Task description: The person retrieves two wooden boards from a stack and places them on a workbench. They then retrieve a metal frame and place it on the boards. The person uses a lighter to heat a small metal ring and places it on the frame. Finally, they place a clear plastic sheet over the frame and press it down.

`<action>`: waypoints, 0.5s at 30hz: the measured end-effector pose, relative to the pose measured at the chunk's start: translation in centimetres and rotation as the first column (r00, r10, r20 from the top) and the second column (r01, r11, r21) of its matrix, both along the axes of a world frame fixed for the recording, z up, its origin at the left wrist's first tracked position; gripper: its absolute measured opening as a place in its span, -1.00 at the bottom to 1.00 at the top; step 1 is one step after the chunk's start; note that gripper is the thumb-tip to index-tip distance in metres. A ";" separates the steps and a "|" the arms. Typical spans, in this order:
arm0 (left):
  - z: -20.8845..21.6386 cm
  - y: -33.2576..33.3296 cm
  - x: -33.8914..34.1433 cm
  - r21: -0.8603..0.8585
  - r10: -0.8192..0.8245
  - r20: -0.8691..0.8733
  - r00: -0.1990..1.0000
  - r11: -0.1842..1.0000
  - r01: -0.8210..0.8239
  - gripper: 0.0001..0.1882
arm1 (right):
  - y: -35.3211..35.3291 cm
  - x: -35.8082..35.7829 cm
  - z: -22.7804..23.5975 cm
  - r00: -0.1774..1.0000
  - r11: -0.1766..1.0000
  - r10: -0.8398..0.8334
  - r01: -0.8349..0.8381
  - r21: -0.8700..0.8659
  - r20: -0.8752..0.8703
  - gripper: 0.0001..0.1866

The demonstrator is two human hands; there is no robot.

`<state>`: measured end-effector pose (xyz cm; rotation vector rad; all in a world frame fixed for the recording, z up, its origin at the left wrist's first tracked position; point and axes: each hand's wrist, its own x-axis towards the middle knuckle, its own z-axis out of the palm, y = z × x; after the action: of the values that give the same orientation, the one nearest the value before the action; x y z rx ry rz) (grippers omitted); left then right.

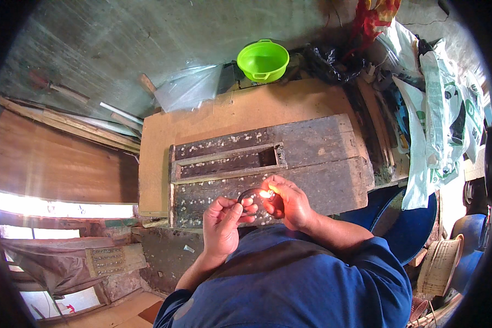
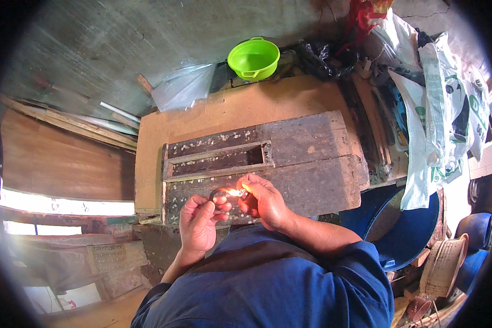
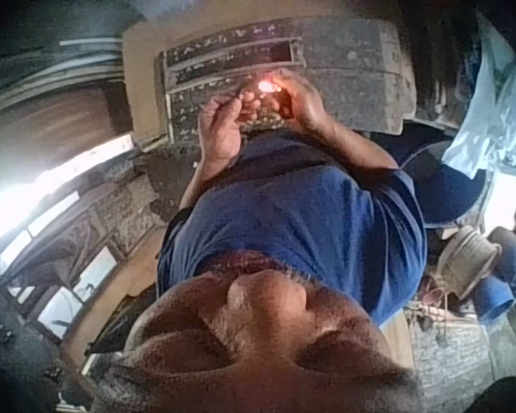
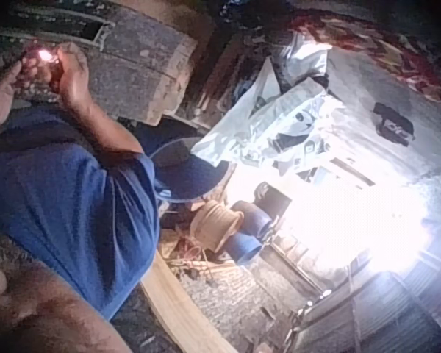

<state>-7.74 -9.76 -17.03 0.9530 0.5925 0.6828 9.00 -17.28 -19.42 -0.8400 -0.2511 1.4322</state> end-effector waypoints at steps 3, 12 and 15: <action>0.0 0.0 0.0 -0.002 0.002 -0.001 1.000 1.000 -0.002 -0.94 | -0.1 0.2 0.2 1.000 1.000 0.020 -0.020 -0.007 0.011 -0.75; -0.1 0.1 0.0 -0.003 0.006 -0.018 1.000 1.000 -0.006 -0.95 | -0.1 0.3 0.0 1.000 1.000 0.013 -0.013 -0.014 0.015 -0.78; 0.0 0.0 -0.1 -0.011 0.009 -0.021 1.000 1.000 -0.009 -0.96 | 0.0 0.2 0.3 1.000 1.000 -0.011 0.011 -0.023 -0.002 -0.78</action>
<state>-7.80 -9.74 -17.06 0.9482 0.6186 0.6780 9.18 -17.29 -19.08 -0.8567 -0.2285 1.4281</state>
